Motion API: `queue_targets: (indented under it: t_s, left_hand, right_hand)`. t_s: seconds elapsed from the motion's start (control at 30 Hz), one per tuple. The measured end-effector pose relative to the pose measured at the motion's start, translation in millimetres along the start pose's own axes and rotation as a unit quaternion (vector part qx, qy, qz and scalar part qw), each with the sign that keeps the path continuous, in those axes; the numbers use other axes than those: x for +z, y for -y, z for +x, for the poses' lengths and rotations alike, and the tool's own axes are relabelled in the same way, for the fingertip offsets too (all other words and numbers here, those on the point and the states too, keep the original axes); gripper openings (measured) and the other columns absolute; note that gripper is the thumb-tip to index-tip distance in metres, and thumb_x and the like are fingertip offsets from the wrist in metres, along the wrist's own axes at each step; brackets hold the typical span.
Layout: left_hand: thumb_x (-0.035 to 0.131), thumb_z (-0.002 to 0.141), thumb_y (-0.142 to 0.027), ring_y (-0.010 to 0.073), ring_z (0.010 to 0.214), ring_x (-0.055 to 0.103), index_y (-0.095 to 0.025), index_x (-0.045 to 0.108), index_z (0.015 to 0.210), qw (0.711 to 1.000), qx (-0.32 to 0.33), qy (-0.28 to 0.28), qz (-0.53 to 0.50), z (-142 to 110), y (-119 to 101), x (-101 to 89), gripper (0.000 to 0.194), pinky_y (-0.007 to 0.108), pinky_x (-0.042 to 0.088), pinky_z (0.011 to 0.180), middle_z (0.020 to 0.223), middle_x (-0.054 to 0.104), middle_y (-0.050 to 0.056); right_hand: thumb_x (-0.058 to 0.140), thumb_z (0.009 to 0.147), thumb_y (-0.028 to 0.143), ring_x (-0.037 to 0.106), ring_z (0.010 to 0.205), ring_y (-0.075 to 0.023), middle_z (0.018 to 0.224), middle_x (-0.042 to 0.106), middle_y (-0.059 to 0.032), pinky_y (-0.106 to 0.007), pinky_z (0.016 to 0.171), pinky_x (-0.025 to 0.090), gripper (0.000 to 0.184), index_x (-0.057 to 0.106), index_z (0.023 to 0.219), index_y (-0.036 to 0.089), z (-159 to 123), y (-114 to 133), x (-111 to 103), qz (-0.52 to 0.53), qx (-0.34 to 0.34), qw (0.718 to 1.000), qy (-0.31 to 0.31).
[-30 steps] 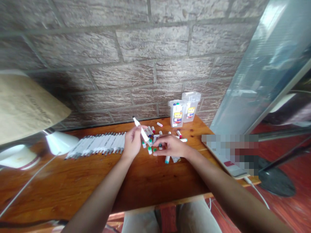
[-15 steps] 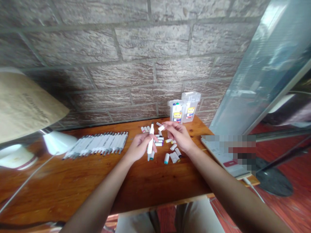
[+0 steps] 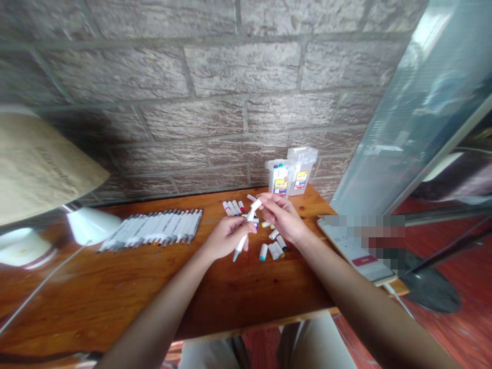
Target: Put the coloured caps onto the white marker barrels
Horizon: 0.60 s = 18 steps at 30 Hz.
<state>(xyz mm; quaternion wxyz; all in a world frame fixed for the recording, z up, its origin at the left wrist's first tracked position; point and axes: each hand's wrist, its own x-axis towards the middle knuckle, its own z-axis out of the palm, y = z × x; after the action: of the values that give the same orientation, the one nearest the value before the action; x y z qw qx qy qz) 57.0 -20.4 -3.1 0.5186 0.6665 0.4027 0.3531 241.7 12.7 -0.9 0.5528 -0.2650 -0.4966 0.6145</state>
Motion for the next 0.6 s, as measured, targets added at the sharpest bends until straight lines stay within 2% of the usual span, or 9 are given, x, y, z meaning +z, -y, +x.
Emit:
queue_targets:
  t_s: [0.13,0.27,0.4,0.5,0.6]
  left_hand:
    - [0.064,0.085,-0.062,0.0119,0.041,0.055,-0.015,0.065,0.081,1.0,0.007,0.011,0.007,0.2,1.3,0.5,0.046,0.02,0.039,0.043,0.048,0.062,-0.001]
    - [0.065,0.086,-0.059,0.0112,0.041,0.053,-0.015,0.064,0.08,1.0,0.024,0.018,0.007,0.5,2.0,0.6,0.044,0.02,0.038,0.042,0.048,0.06,-0.002]
    - [0.064,0.088,-0.055,0.0099,0.043,0.052,-0.016,0.058,0.07,0.998,0.056,0.001,0.022,0.5,1.0,0.1,0.044,0.02,0.038,0.044,0.051,0.058,-0.002]
    - [0.062,0.09,-0.052,0.0095,0.045,0.051,-0.015,0.057,0.067,0.996,0.078,-0.014,0.041,0.9,1.4,-0.3,0.044,0.02,0.037,0.045,0.052,0.056,-0.002]
    - [0.061,0.091,-0.049,0.0094,0.047,0.051,-0.014,0.06,0.069,0.995,0.082,-0.023,0.059,1.5,3.9,-0.8,0.041,0.02,0.037,0.046,0.055,0.055,-0.002]
  right_hand:
    - [0.08,0.081,0.045,0.035,0.049,-0.0021,0.073,0.06,0.0029,-0.021,0.046,0.02,0.032,0.073,0.095,0.017,-1.6,-1.3,-1.1,-0.029,0.016,0.999,0.016]
    - [0.079,0.081,0.048,0.037,0.05,-0.0032,0.067,0.056,0.0039,-0.021,0.047,0.019,0.033,0.072,0.089,0.016,-3.2,-0.6,-1.8,-0.055,0.041,0.997,0.038]
    - [0.079,0.081,0.049,0.037,0.052,-0.0036,0.067,0.058,0.0026,-0.021,0.048,0.02,0.037,0.069,0.081,0.014,-5.5,-0.3,-0.8,-0.079,0.077,0.991,0.075]
    - [0.078,0.081,0.048,0.038,0.054,-0.0039,0.068,0.061,0.0013,-0.021,0.049,0.021,0.036,0.071,0.084,0.014,-6.9,-0.7,0.0,-0.094,0.09,0.985,0.116]
    - [0.079,0.081,0.046,0.041,0.055,-0.0041,0.07,0.063,0.0011,-0.021,0.05,0.023,0.034,0.072,0.087,0.014,-7.6,-1.0,-0.4,-0.098,0.093,0.983,0.128]
